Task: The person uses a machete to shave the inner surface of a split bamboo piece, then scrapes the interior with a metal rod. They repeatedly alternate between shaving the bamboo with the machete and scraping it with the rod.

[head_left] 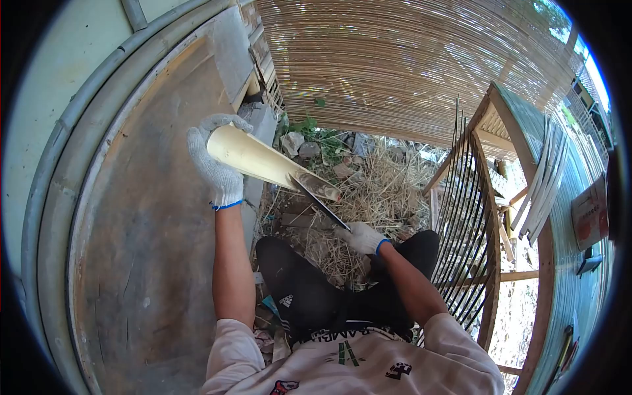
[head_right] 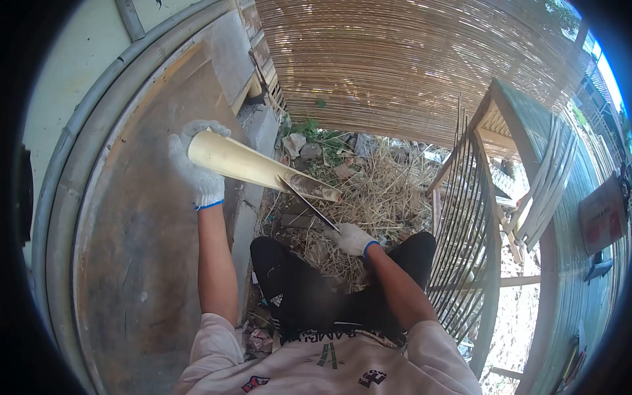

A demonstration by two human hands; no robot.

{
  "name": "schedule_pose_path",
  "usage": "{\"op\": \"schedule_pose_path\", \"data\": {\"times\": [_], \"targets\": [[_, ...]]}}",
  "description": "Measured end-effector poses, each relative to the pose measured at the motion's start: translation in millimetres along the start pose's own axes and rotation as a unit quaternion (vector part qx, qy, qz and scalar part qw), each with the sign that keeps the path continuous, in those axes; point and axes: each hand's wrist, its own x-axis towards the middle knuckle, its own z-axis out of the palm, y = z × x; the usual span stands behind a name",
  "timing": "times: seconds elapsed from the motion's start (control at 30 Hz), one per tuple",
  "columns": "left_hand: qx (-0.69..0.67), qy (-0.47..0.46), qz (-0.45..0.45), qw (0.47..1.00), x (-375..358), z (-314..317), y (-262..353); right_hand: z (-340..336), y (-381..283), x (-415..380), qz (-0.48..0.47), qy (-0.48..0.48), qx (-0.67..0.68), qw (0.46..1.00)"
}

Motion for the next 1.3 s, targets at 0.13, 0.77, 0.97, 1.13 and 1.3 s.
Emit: {"op": "schedule_pose_path", "data": {"times": [0.13, 0.77, 0.97, 1.13, 1.3], "targets": [[0.058, 0.042, 0.07, 0.995, 7, -14, -3, 8, -34, -33, -0.029, 0.126, -0.088, 0.988], [0.092, 0.022, 0.084, 0.992, -14, 25, -15, 4, -17, -42, 0.031, 0.075, -0.056, 0.995], [0.087, 0.056, 0.071, 0.992, -14, 34, -21, 21, -39, -51, -0.114, 0.238, 0.028, 0.964], [0.09, -0.016, 0.102, 0.99, -17, 36, -16, 61, 11, -7, 0.023, 0.197, -0.052, 0.979], [0.084, -0.007, 0.084, 0.993, -21, 21, -14, 36, 5, -19, 0.006, 0.091, -0.026, 0.996]]}}
